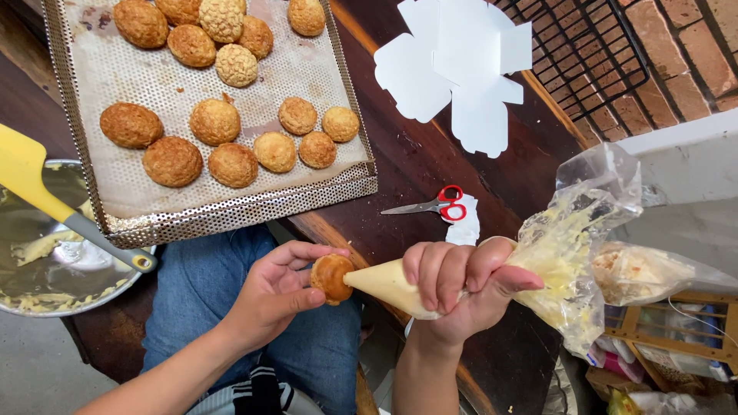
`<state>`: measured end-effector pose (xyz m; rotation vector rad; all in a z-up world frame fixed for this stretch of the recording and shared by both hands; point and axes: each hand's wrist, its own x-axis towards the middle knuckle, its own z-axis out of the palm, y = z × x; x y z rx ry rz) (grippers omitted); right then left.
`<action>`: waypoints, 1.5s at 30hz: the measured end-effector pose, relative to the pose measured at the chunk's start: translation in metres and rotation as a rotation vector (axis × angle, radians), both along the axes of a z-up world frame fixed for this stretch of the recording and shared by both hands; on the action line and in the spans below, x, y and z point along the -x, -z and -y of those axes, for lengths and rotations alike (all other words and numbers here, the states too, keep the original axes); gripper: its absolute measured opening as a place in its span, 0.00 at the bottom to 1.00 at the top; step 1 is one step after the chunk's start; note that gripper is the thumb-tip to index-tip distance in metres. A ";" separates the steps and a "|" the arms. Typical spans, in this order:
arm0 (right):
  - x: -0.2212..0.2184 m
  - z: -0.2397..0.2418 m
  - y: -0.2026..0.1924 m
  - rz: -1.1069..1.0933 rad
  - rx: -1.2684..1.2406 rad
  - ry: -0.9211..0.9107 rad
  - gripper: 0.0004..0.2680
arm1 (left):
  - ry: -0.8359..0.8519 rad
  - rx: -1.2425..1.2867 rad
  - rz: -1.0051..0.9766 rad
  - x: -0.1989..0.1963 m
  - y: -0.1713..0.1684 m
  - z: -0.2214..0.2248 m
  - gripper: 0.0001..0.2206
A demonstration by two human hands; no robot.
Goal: Filling small baked pastries with cream using a piping bag and scissors.
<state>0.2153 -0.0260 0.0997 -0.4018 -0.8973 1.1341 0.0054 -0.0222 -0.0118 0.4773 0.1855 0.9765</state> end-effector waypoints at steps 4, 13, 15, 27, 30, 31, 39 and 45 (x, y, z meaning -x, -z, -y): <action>-0.001 -0.001 0.002 -0.040 -0.007 0.007 0.20 | 0.006 0.007 0.009 0.001 -0.003 0.000 0.23; -0.005 -0.001 0.005 -0.024 -0.032 -0.049 0.20 | 0.011 0.014 0.016 0.000 0.000 0.001 0.23; -0.005 -0.001 0.006 -0.024 -0.026 -0.030 0.20 | 0.011 0.015 0.015 0.000 0.000 0.001 0.23; -0.006 0.004 0.007 0.051 0.015 0.021 0.20 | 0.005 -0.001 0.026 -0.001 0.005 0.002 0.23; -0.006 0.004 0.009 0.058 0.026 0.024 0.20 | 0.010 0.002 0.029 -0.001 0.005 0.002 0.23; -0.006 0.004 0.009 0.053 0.022 0.014 0.20 | 0.012 0.003 0.029 -0.001 0.004 0.002 0.23; -0.007 -0.006 0.013 -0.063 0.030 0.026 0.20 | 0.004 0.001 0.023 -0.003 0.005 0.003 0.23; 0.027 -0.017 -0.026 0.102 0.236 0.130 0.19 | -0.028 0.104 0.003 -0.005 0.006 0.002 0.23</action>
